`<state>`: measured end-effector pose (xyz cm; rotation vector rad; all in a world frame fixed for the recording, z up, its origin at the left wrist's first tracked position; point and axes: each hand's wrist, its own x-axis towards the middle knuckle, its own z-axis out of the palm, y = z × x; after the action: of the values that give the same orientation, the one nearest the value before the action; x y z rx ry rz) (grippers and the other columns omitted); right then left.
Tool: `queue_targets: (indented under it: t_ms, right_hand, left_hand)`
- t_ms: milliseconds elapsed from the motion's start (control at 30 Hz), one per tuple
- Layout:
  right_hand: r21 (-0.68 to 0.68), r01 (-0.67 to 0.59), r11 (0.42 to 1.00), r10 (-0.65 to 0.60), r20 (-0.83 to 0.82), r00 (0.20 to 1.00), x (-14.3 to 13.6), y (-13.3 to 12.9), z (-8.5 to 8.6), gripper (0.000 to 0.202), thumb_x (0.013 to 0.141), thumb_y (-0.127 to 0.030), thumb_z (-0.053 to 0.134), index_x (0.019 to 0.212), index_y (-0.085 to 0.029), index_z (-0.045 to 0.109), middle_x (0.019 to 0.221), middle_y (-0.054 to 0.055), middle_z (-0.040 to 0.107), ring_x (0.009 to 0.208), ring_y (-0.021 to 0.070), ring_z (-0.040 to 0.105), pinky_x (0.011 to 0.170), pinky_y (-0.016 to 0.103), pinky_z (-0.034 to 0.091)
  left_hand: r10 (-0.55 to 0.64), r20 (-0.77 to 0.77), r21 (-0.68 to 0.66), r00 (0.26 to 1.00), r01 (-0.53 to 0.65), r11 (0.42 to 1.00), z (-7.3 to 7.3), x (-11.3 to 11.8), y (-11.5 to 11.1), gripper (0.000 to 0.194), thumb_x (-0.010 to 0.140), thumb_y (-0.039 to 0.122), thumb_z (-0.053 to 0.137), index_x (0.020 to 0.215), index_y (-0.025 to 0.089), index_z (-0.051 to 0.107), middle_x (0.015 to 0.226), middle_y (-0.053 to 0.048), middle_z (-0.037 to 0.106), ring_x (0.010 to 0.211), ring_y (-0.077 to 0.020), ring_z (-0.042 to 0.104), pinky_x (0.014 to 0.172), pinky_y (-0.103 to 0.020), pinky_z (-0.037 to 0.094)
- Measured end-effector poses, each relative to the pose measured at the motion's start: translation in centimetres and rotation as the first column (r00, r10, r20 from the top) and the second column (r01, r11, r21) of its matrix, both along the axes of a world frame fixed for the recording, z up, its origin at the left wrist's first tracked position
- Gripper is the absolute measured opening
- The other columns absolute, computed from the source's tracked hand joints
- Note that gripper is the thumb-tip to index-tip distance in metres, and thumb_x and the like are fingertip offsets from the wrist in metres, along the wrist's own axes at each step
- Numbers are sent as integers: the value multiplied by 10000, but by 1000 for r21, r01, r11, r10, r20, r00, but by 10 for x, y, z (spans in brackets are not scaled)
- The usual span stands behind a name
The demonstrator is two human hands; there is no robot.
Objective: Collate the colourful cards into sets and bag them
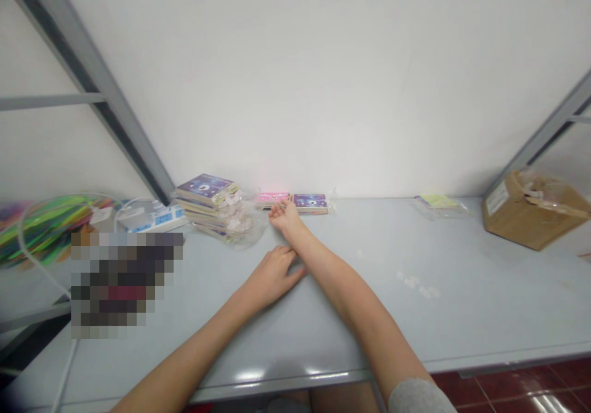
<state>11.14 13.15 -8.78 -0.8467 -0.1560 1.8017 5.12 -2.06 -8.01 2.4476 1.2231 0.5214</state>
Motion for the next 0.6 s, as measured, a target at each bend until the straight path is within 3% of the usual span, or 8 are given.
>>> queue_targets:
  t_ms: [133, 267, 433, 600]
  right_hand:
    - [-7, -26, 1000, 27, 47, 999, -3, 7, 3, 228, 848, -327, 469, 952, -129, 517, 841, 44, 561, 703, 125, 565, 557, 247, 476]
    - [24, -4, 1000, 1, 119, 993, -7, 6, 12, 325, 848, -306, 490, 1132, -147, 493, 1117, 81, 526, 934, 180, 549, 779, 387, 470]
    - [109, 45, 993, -66, 196, 978, -4, -4, 27, 329, 848, -300, 492, 1136, -141, 488, 1118, 83, 526, 944, 182, 544, 782, 387, 468]
    - [194, 107, 975, -153, 241, 959, 15, -14, 40, 330, 847, -304, 493, 1136, -144, 489, 1118, 82, 526, 946, 183, 544, 783, 388, 469]
  left_hand:
    - [19, -69, 36, 997, -17, 999, 2, -1, -1, 236, 807, 333, 490, 923, 143, 570, 971, -113, 597, 936, -265, 530, 822, -373, 388]
    - [25, -106, 54, 994, -19, 998, 2, -1, 0, 238, 808, 325, 491, 934, 139, 570, 960, -108, 603, 921, -254, 534, 810, -357, 391]
    - [23, -117, 62, 993, -16, 998, 2, -1, 1, 234, 819, 324, 479, 934, 143, 571, 960, -101, 601, 924, -241, 536, 819, -343, 389]
    - [13, -121, 63, 993, -5, 998, 1, -3, 1, 259, 824, 330, 470, 967, 139, 569, 957, -103, 601, 930, -241, 530, 838, -351, 385]
